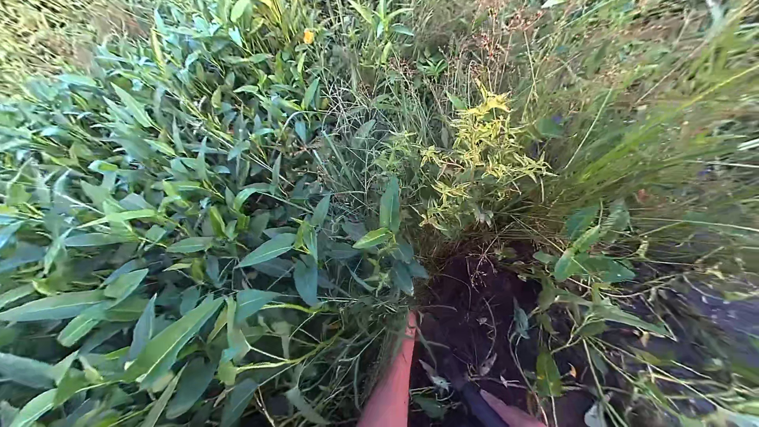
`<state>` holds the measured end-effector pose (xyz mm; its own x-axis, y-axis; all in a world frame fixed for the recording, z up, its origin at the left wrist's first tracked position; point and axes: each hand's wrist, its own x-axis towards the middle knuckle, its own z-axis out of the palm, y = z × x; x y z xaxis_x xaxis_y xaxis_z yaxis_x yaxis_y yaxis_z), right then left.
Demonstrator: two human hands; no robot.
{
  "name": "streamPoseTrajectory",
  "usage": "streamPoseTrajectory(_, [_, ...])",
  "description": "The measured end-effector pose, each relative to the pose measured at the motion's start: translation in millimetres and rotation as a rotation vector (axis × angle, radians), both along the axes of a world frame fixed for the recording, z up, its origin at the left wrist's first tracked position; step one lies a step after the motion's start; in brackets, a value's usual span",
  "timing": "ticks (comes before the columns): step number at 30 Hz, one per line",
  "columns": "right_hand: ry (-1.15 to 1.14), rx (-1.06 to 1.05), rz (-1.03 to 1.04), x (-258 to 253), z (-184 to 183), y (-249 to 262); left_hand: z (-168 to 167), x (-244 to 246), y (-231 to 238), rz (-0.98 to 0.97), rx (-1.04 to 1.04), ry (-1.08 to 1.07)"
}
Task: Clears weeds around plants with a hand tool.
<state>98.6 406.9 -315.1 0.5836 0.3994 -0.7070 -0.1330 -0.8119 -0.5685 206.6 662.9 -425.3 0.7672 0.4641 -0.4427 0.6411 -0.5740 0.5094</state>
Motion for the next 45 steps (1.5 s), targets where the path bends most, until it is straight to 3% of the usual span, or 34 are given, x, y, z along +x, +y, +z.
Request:
streamPoseTrajectory(2, [0.006, -0.011, -0.033, 14.4, -4.7, 18.1, 13.4, 1.1, 0.3, 0.060, -0.001, -0.006])
streamPoseTrajectory(5, [0.034, -0.024, -0.060, 32.5, -10.4, 41.0, 9.6, -4.1, 13.8, -0.019, 0.078, -0.030])
streamPoseTrajectory(7, [0.029, -0.022, -0.070, 27.0, -8.4, 40.3, 12.6, -2.9, 19.4, 0.026, -0.044, -0.022])
streamPoseTrajectory(10, [-0.028, -0.041, -0.113, 3.5, -16.3, 24.7, 10.5, -2.7, 23.7, -0.073, -0.016, 0.036])
streamPoseTrajectory(13, [-0.126, -0.062, -0.098, 18.9, -24.2, 24.3, 52.3, 6.5, 22.1, -0.028, -0.176, 0.230])
streamPoseTrajectory(16, [-0.040, -0.108, -0.041, 79.1, -13.0, 54.0, -1.0, -6.8, 36.8, 0.119, -0.260, -0.097])
streamPoseTrajectory(18, [0.015, -0.098, -0.005, 89.9, -6.5, 55.8, 18.5, 3.6, 35.6, 0.066, -0.151, -0.137])
streamPoseTrajectory(20, [0.094, -0.077, -0.007, 76.2, -2.1, 57.1, 50.1, 12.0, 35.0, 0.017, 0.038, -0.057])
streamPoseTrajectory(24, [0.054, -0.076, -0.104, 3.7, -43.5, 23.9, 70.6, 14.7, 9.5, 0.072, 0.079, -0.103])
streamPoseTrajectory(28, [-0.129, -0.010, -0.225, -13.6, -40.1, 9.9, 63.9, 23.0, -33.0, 0.000, -0.043, 0.011])
streamPoseTrajectory(32, [0.023, -0.023, -0.207, 19.8, -10.5, 17.9, -14.3, 23.1, -32.2, 0.067, -0.129, -0.236])
streamPoseTrajectory(34, [0.039, -0.016, -0.193, 19.7, -10.3, 16.6, -24.7, 20.3, -27.0, 0.003, -0.112, -0.220])
streamPoseTrajectory(39, [0.023, 0.002, -0.187, 37.3, -13.6, 21.4, 20.6, 47.5, -23.1, 0.016, -0.044, -0.095])
streamPoseTrajectory(42, [0.060, -0.011, -0.185, 61.9, -20.0, 49.0, 3.9, 54.6, -11.3, -0.063, 0.198, -0.090])
streamPoseTrajectory(45, [0.052, -0.001, -0.187, 56.1, -22.2, 44.6, 18.2, 58.8, -8.9, -0.069, 0.191, 0.007])
